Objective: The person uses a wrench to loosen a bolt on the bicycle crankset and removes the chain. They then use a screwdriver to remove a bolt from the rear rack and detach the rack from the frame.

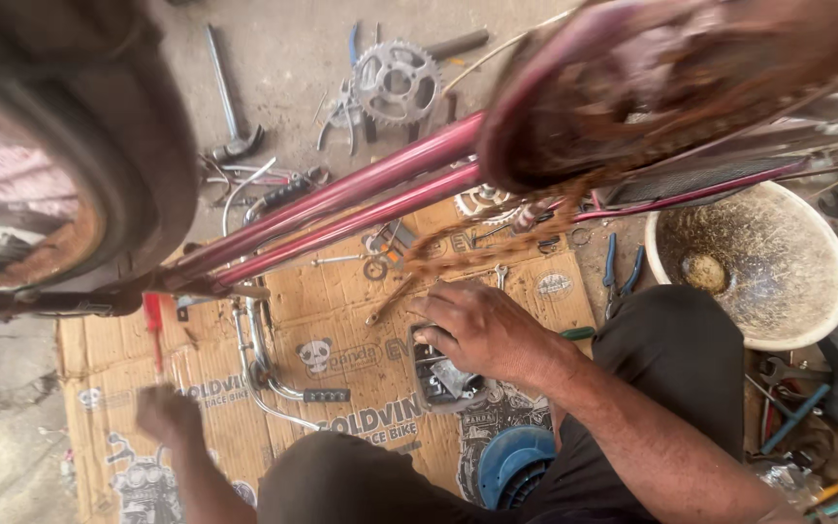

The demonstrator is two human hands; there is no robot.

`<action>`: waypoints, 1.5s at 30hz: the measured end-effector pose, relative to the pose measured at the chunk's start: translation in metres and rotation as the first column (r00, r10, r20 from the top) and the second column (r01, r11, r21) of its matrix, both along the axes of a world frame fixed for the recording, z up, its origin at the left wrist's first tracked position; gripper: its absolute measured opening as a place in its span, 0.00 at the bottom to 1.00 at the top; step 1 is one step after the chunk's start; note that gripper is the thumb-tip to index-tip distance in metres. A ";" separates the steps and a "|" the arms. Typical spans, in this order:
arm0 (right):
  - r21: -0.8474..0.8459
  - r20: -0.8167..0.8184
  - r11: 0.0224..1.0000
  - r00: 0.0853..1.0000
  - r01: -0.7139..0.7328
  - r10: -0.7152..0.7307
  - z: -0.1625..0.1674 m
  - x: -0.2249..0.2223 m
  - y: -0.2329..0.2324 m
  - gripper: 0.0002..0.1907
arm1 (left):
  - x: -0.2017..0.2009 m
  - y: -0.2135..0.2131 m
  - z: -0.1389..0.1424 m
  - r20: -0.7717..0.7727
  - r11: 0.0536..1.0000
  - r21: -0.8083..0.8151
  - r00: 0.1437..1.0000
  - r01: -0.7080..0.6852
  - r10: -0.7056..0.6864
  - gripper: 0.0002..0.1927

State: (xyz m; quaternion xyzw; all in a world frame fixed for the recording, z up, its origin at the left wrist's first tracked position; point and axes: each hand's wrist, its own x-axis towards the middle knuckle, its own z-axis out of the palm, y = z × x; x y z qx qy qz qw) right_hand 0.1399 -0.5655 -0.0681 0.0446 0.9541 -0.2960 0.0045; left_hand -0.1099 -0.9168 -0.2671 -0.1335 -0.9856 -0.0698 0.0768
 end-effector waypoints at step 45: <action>-0.251 -0.166 0.240 0.202 0.938 -0.965 0.082 0.428 0.241 0.26 | 0.496 0.690 0.207 0.170 0.152 0.985 0.383 -0.077 -0.908 0.30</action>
